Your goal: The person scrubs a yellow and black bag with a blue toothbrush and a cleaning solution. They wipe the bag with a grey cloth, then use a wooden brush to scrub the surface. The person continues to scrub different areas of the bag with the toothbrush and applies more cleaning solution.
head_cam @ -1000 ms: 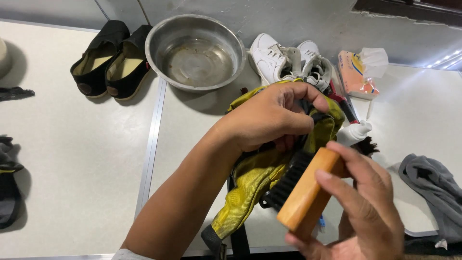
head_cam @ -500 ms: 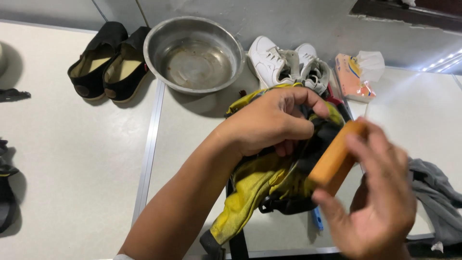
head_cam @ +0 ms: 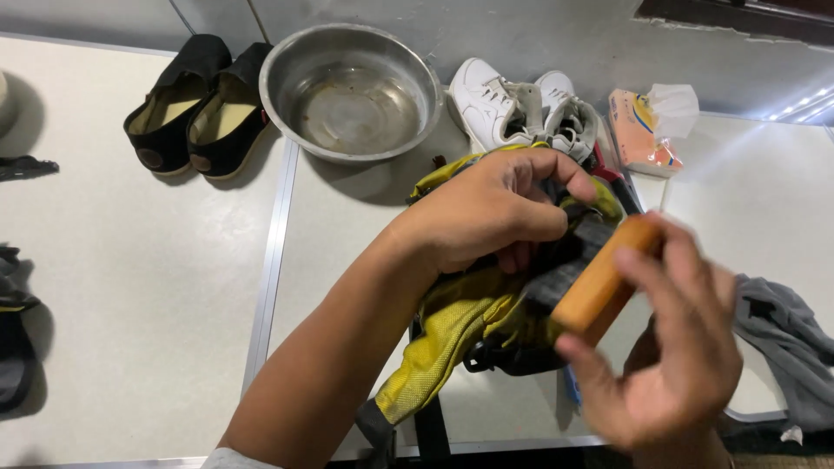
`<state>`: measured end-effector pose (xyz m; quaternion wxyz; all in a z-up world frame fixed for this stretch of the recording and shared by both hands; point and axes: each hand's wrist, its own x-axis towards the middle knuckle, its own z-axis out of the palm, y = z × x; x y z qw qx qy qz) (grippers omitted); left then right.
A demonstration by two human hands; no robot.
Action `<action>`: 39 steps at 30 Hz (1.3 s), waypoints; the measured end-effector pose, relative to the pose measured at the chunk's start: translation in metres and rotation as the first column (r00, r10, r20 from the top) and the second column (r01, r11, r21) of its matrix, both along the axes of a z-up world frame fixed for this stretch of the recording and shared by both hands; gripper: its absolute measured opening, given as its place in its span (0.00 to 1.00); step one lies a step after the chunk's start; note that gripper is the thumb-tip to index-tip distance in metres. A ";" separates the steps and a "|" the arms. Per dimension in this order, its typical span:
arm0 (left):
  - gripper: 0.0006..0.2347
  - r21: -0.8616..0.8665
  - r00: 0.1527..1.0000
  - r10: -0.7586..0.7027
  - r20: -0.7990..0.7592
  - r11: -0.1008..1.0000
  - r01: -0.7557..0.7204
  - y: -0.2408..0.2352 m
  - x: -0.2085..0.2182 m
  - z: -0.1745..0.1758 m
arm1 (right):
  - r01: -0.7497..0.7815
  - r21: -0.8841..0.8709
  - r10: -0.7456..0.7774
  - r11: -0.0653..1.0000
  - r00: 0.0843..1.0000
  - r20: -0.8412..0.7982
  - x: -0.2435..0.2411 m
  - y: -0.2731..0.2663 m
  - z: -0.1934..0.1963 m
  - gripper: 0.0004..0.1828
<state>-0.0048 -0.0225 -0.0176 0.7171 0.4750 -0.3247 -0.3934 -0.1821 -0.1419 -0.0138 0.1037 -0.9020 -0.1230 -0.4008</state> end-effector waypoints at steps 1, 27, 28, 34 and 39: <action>0.12 -0.003 1.000 -0.004 0.004 1.000 0.004 0.000 -0.003 0.001 | 0.004 -0.003 -0.004 1.000 1.000 0.004 -0.001 0.007 0.002 0.36; 0.13 0.026 0.999 -0.024 0.041 0.999 0.023 0.005 -0.002 0.005 | 0.035 0.125 -0.008 0.992 0.977 -0.213 -0.035 0.038 0.001 0.39; 0.13 0.032 0.999 -0.035 0.035 0.999 0.034 0.002 -0.003 0.003 | 0.046 0.130 -0.017 0.990 0.976 -0.219 -0.023 0.028 -0.001 0.39; 0.12 0.034 0.999 0.032 0.017 0.999 -0.033 0.001 -0.004 0.005 | -0.016 0.312 0.011 0.950 1.000 0.016 -0.006 0.038 -0.001 0.37; 0.11 0.055 1.000 0.009 0.018 0.998 -0.010 0.000 -0.002 0.006 | 0.017 0.138 -0.019 0.990 1.000 0.008 -0.005 0.023 -0.006 0.35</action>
